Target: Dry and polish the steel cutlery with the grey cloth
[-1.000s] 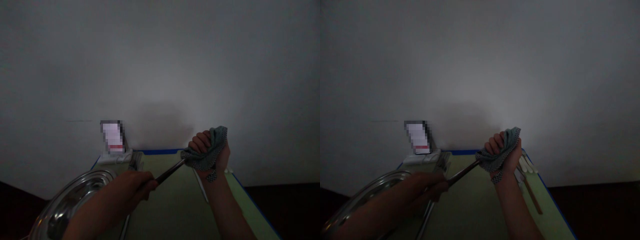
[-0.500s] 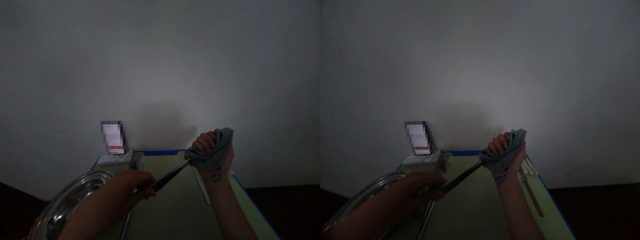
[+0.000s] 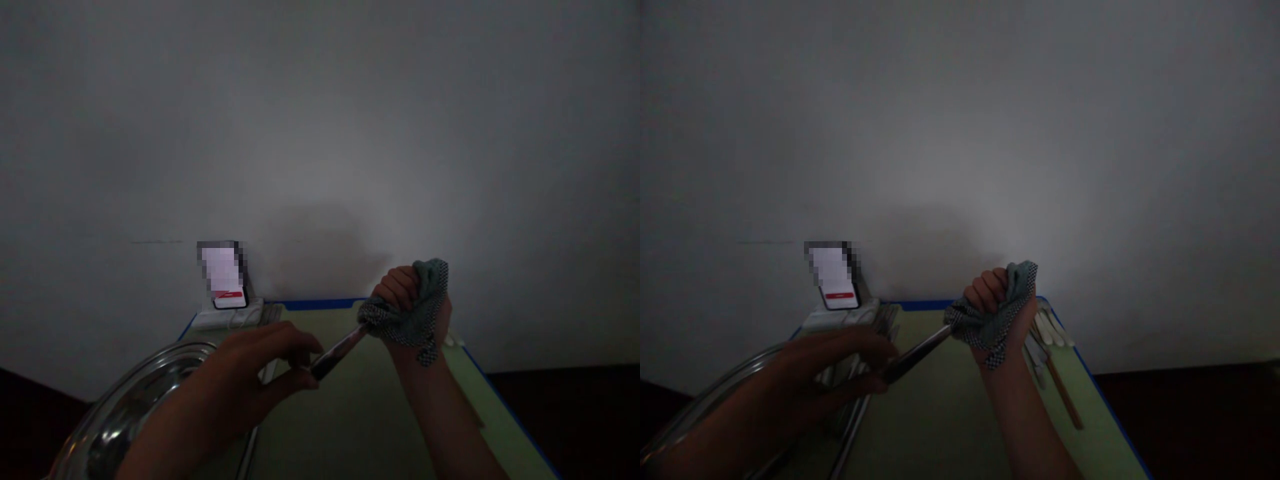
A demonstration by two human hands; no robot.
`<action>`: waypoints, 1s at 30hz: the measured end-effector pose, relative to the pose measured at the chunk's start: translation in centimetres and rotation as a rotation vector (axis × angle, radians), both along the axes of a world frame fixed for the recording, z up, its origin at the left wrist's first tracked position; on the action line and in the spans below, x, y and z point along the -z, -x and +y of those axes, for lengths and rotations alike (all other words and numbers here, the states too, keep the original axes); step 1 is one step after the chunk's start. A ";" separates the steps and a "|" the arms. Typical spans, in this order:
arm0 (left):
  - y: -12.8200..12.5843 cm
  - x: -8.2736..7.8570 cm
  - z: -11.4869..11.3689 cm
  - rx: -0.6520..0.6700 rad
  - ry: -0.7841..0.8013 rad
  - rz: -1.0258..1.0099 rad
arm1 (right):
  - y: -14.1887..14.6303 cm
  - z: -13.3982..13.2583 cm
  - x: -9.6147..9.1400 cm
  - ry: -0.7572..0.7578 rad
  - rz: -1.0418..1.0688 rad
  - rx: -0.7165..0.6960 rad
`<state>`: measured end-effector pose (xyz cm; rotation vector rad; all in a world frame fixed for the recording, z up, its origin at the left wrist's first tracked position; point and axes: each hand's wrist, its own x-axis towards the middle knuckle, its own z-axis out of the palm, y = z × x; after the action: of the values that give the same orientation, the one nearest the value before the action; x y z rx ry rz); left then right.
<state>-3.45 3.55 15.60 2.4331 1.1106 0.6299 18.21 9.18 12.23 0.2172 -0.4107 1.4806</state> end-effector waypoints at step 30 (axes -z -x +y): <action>-1.9 0.5 -0.7 0.018 -0.206 0.187 | 0.2 0.0 -0.4 0.068 -0.075 0.024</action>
<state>-1.58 2.88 15.07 2.7225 1.1437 0.5434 18.04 9.15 12.64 0.1025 -0.4208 1.4794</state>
